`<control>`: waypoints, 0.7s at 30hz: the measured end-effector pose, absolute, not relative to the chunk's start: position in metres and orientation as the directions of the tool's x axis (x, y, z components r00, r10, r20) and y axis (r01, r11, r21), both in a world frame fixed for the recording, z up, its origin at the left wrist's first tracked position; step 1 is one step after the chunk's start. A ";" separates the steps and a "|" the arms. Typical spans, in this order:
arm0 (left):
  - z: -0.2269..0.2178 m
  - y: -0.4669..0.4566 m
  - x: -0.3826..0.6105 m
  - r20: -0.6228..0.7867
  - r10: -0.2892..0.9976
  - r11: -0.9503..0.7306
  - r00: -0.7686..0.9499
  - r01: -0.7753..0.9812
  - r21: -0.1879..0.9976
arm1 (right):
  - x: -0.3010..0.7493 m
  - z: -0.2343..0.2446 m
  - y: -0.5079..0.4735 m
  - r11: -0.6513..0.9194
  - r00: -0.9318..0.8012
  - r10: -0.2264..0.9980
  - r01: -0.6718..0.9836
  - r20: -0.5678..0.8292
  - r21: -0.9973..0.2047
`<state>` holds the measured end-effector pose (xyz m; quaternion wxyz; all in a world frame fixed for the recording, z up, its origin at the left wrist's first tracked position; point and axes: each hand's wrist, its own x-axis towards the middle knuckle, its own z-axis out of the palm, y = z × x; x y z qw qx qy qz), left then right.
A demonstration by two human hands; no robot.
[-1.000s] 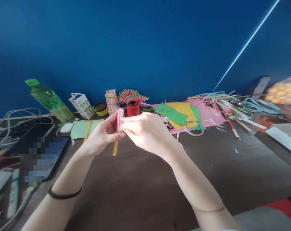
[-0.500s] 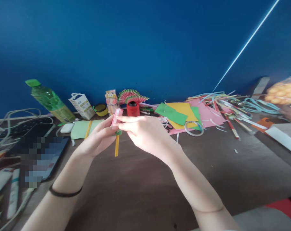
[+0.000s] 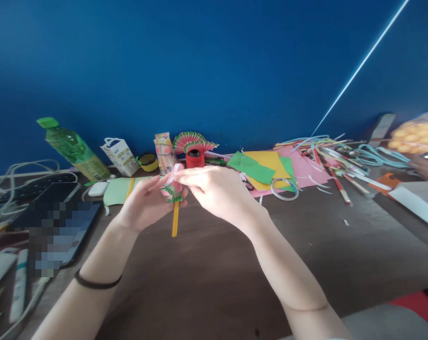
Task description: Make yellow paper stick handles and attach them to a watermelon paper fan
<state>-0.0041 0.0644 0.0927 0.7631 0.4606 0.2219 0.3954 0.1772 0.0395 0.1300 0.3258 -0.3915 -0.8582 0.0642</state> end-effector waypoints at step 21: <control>0.088 0.066 0.001 0.147 0.846 -0.086 0.513 -0.141 0.986 | 0.174 0.115 0.065 0.624 -0.395 0.780 0.561 0.486 -0.545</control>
